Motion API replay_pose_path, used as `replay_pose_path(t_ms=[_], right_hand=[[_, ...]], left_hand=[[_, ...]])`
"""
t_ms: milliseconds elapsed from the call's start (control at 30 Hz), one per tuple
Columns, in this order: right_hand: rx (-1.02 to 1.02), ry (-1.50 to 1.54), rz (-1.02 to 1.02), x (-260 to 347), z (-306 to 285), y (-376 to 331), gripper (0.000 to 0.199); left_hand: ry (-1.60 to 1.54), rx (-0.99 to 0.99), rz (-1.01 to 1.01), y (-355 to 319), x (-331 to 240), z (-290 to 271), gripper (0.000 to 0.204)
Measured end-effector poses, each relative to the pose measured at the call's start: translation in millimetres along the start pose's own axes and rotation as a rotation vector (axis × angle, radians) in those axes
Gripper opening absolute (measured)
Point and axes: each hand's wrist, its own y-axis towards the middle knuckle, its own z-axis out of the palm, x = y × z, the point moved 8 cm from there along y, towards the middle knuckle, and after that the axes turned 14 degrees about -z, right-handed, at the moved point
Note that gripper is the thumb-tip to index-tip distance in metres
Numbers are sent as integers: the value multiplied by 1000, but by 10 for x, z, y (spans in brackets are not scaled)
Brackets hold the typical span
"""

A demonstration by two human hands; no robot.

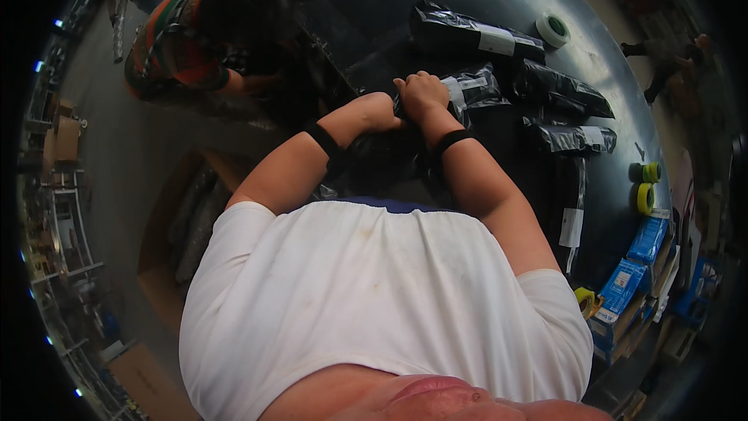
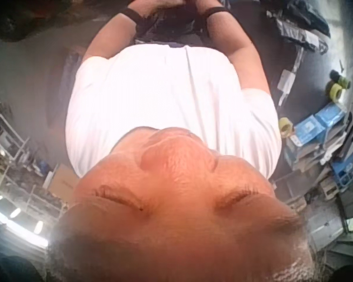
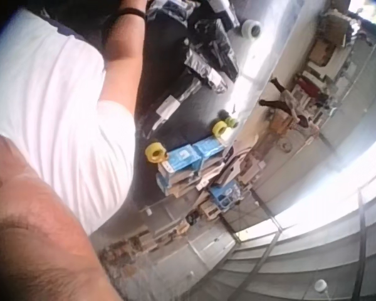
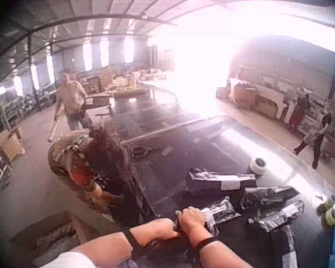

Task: Handling and packing black plastic-wrapped parts on a factory table.

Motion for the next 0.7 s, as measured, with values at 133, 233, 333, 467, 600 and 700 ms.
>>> replay_pose_path(t_ms=[133, 233, 333, 467, 600, 700], right_hand=[[36, -26, 4, -79, 69, 5, 44], [15, -33, 1, -107, 75, 25, 45], [20, -11, 19, -109, 62, 32, 45], [-7, 15, 27, -113, 40, -6, 46], [-8, 28, 21, -173, 90, -1, 46], [9, 33, -3, -170, 91, -5, 46]], left_hand=[[-136, -205, 68, -232, -86, 23, 35], [-176, -233, 109, -352, -50, 14, 34], [-256, -231, 195, -562, 39, -44, 33], [-251, -200, 309, -886, 167, -169, 31], [-278, -85, 327, -1110, 354, -198, 32], [-360, -23, 302, -1198, 584, -165, 30]])
